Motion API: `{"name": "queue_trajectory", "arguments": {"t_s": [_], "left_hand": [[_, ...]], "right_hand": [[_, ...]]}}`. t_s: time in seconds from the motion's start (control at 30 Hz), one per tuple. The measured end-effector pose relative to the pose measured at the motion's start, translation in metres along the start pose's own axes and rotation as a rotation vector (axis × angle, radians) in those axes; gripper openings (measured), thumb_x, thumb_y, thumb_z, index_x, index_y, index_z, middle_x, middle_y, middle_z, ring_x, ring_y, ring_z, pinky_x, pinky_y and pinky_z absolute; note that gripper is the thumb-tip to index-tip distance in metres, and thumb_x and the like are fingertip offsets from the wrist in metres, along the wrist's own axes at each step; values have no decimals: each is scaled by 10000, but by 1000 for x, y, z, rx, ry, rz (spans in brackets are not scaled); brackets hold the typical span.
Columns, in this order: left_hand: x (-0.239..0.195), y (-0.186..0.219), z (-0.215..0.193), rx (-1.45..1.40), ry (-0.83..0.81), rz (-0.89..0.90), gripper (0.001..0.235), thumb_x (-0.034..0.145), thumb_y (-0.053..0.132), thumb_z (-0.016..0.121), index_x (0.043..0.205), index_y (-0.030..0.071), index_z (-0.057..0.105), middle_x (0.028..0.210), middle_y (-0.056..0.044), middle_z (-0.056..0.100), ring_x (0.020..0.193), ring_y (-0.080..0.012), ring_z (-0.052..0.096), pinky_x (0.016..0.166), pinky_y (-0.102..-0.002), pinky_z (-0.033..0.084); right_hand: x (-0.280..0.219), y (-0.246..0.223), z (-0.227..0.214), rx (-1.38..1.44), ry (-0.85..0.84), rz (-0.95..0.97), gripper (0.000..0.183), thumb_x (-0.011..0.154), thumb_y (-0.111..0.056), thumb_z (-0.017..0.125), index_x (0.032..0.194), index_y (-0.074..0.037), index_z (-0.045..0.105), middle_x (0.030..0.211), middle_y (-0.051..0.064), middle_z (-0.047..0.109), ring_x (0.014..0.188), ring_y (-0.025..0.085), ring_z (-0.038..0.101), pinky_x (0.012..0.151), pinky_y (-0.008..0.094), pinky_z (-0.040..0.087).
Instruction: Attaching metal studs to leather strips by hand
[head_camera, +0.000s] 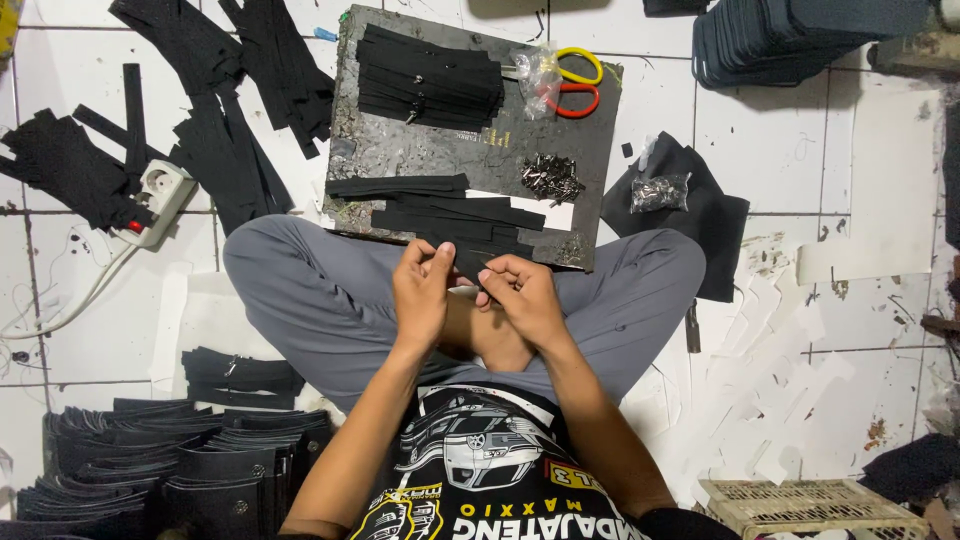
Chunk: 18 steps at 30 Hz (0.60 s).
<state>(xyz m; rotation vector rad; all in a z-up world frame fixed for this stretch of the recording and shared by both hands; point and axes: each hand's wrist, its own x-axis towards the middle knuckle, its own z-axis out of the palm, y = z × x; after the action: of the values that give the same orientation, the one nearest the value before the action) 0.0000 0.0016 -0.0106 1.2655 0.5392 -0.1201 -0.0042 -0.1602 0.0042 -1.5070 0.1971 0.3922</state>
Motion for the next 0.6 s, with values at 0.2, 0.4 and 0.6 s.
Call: {"name": "queue_trajectory", "arguments": {"t_s": [0.2,0.4,0.6], "left_hand": [[5,-16,-6,-108,37,-25,136,1037,146,611,985,44,537,685,-161,698,565,-232,731,555,-337,642],[6,-6,-12,-91,64,-24,160,1028,177,629,1005,28,577,707,-154,691,581,-241,745,578,-335,644],[17,-5,-20,-25,107,47,123,1008,150,664,1031,46,602,770,-129,709,642,-229,750,627,-310,631]], "right_hand": [[2,2,0,34,-13,23,171,956,-122,645,978,16,744,644,156,717,590,168,727,520,276,587],[3,0,-4,67,-57,-10,291,921,-68,624,1191,23,680,719,179,727,615,192,731,581,290,595],[2,-7,-13,-17,-42,-66,328,924,-51,667,1246,7,653,772,126,739,641,135,710,653,257,594]]}}
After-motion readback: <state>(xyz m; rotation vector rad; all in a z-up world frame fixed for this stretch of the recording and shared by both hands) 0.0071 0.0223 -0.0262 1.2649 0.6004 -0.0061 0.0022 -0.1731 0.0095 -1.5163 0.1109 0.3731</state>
